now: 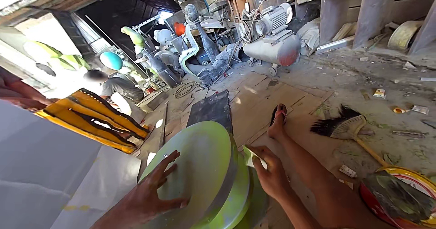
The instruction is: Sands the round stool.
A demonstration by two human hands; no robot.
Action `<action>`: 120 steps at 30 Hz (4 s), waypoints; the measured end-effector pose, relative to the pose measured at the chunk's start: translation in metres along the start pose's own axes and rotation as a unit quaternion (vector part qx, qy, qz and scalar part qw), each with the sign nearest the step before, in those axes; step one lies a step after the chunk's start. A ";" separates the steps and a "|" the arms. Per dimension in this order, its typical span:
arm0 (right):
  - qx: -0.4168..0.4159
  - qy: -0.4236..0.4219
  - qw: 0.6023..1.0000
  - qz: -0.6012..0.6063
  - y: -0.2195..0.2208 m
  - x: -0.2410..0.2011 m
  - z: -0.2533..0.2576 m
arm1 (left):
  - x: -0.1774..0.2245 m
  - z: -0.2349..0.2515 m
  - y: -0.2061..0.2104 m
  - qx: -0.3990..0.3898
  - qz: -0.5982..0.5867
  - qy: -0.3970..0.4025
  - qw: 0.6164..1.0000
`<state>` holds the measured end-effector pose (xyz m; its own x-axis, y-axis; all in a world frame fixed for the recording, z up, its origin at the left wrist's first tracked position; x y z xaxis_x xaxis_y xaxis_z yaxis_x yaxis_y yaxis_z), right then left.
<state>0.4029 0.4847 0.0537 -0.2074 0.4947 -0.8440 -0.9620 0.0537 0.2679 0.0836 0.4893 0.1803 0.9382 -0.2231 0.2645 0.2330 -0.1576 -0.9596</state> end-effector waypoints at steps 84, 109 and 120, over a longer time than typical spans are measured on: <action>0.051 -0.006 0.999 -0.013 0.016 -0.024 0.007 | -0.022 0.001 -0.023 -0.044 0.061 0.049 0.996; -0.030 0.010 0.997 0.071 0.022 -0.012 0.038 | -0.042 -0.042 -0.013 -0.083 0.064 0.060 0.993; -0.143 0.018 0.982 -0.126 0.059 0.007 0.051 | -0.044 -0.028 -0.014 -0.099 0.045 0.045 0.993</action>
<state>0.3539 0.5359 0.0875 0.0418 0.4654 -0.8841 -0.9931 -0.0775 -0.0878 0.0322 0.4742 0.1851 0.9242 -0.3289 0.1939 0.0850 -0.3178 -0.9443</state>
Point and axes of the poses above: each hand's wrist, its own z-axis towards the middle knuckle, its own y-axis out of the palm, x = y × z, the point moved 8 cm from there along z, towards the middle knuckle, and after that the axes turned 12 degrees about z, right-handed, at the moved point
